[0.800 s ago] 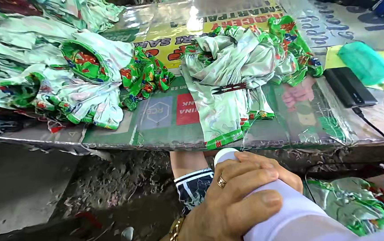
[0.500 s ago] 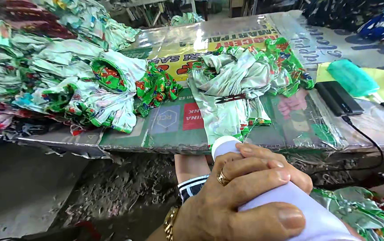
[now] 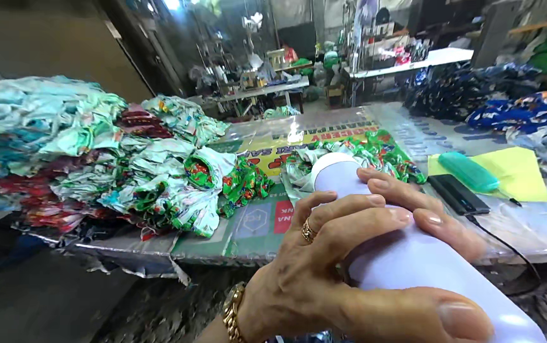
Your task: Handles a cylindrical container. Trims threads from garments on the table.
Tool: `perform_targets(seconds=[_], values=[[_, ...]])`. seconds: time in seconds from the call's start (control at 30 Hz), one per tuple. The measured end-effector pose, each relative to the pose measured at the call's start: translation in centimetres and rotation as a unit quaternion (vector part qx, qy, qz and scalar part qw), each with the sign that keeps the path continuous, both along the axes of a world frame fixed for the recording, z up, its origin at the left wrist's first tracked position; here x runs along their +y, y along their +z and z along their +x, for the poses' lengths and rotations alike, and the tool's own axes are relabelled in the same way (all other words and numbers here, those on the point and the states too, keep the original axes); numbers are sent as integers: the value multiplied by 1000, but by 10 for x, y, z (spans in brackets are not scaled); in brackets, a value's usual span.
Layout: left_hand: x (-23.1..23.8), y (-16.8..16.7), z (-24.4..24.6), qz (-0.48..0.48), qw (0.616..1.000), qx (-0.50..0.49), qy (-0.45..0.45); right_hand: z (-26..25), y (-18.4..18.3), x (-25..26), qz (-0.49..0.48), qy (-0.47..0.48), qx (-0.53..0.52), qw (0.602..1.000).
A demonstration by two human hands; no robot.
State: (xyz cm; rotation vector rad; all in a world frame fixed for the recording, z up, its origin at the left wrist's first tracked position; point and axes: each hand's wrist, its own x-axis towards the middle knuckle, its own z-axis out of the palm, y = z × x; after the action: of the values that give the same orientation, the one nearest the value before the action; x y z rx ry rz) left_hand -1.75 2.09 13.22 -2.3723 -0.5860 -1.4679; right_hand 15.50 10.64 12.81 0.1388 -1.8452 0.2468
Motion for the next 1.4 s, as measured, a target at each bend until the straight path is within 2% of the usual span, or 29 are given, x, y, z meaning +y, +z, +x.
perform_targets(seconds=[0.07,0.2,0.43,0.7,1.1,1.17,1.27,1.3,1.4], values=[[3,9,0,24,1000,6,8,2,-1,16,46,-1,-13,999],[4,21,0,38,999,27,7,2,19,10,41,6,10,999],[6,34,2,51,998,31,-8,8,31,25,104,-33,7,994],[12,42,7,81,996,29,-3,10,41,25,91,-38,14,995],[13,43,9,76,996,44,-12,12,38,30,134,-56,40,989],[15,43,9,75,996,42,-13,10,31,38,151,-55,48,986],[14,44,11,65,997,41,-27,-2,-13,81,190,-23,92,977],[14,44,11,66,997,40,-28,-2,-14,82,190,-23,91,977],[20,37,9,79,996,20,-22,11,27,42,152,-48,51,986]])
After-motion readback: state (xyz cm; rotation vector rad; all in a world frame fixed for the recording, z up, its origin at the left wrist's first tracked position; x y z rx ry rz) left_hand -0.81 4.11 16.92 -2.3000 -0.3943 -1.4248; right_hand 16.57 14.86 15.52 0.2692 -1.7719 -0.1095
